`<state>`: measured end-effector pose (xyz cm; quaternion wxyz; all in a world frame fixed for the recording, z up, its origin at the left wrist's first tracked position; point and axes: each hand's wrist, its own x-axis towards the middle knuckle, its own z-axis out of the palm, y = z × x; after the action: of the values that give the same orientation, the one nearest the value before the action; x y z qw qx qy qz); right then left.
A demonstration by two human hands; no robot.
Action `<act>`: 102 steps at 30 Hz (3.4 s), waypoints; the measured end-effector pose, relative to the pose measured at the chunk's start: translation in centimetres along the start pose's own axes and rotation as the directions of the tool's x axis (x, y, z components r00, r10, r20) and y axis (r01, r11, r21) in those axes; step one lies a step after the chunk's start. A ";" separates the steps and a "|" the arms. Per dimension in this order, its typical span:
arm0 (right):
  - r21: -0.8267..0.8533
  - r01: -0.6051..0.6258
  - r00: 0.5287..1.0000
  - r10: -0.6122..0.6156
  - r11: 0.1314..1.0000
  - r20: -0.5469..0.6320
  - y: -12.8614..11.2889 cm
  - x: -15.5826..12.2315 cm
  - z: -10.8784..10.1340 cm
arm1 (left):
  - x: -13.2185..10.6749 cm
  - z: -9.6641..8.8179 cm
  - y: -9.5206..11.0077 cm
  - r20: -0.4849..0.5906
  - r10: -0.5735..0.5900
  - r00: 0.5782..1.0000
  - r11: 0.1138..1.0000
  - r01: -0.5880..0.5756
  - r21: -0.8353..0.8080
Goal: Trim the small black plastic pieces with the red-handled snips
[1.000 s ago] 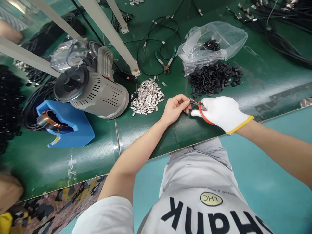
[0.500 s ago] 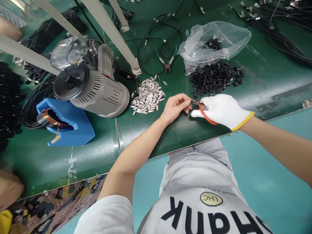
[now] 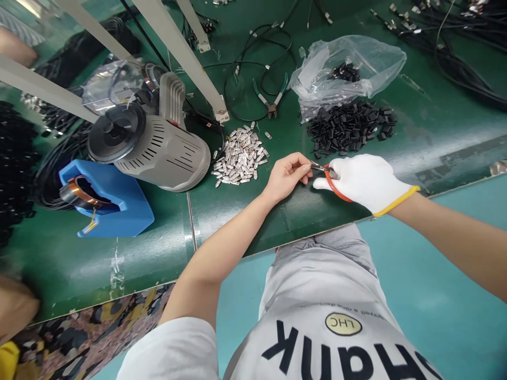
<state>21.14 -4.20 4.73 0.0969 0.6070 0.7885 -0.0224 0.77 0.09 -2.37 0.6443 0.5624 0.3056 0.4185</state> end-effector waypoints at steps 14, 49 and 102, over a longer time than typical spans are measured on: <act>-0.100 0.324 0.941 -0.332 0.941 -0.072 2.4 1.3 -0.5 | 0.1 -0.5 -0.3 0.092 -0.038 0.995 0.999 0.039 -0.007; 0.002 0.383 0.917 -0.380 0.924 0.123 3.9 2.9 -2.0 | 0.3 -1.0 0.6 0.250 -0.099 0.963 0.995 0.096 0.026; -0.147 0.185 0.971 -0.204 0.972 -0.124 1.2 0.6 -0.3 | -0.1 0.2 -0.1 -0.049 -0.025 0.998 1.000 0.025 -0.002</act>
<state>22.08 -3.24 5.05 0.0799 0.5188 0.8488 0.0636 0.89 -0.12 -2.46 0.6421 0.5477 0.3281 0.4242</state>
